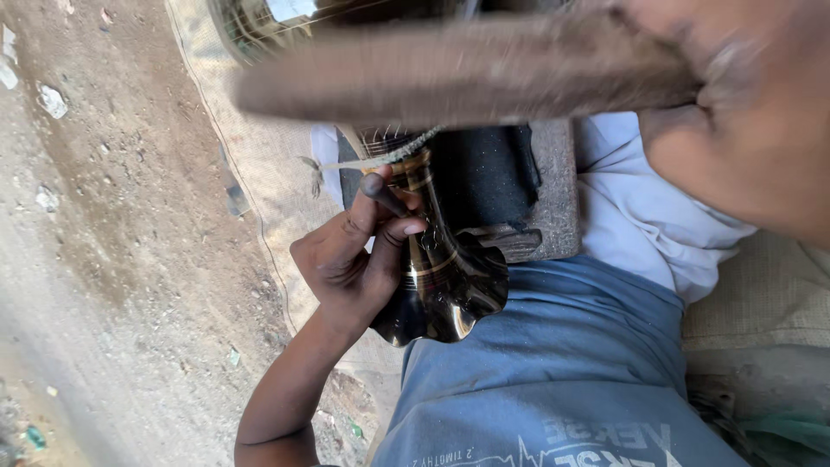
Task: The person sits cross-legged with a brass vase on their lap and engraves decorative patterns into its surface. They hold a chisel against the metal and strike it with a wooden mallet, repositioning the chisel repeatedly to work along the design.
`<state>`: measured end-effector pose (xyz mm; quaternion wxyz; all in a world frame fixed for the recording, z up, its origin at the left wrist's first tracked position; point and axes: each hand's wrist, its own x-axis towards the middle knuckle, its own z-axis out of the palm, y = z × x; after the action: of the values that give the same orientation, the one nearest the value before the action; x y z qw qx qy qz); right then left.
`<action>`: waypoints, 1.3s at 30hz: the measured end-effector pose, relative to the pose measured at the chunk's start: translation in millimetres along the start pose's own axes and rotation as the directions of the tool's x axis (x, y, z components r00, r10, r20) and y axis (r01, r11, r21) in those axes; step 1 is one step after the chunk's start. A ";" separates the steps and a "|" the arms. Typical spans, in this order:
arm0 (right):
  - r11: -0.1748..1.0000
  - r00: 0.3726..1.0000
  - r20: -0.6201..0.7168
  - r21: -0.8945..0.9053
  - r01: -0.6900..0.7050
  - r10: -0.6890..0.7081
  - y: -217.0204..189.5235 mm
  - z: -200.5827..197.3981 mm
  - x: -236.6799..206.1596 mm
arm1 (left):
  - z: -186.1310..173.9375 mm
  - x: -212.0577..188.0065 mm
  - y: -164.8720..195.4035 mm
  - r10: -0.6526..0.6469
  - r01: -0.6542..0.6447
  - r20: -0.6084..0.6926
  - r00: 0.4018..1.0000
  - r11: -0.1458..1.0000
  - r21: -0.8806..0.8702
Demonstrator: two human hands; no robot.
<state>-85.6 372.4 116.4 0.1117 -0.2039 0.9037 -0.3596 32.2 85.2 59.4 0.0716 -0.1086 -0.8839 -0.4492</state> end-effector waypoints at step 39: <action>0.936 0.985 -0.033 -0.319 0.148 -0.167 46.6 26.1 -42.8 | -0.7 5.7 14.6 -0.016 0.013 0.065 0.998 0.999 0.041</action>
<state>-51.7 406.5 67.6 0.0217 -0.2799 0.9332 -0.2243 30.4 93.7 72.4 0.0416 -0.1154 -0.8956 -0.4277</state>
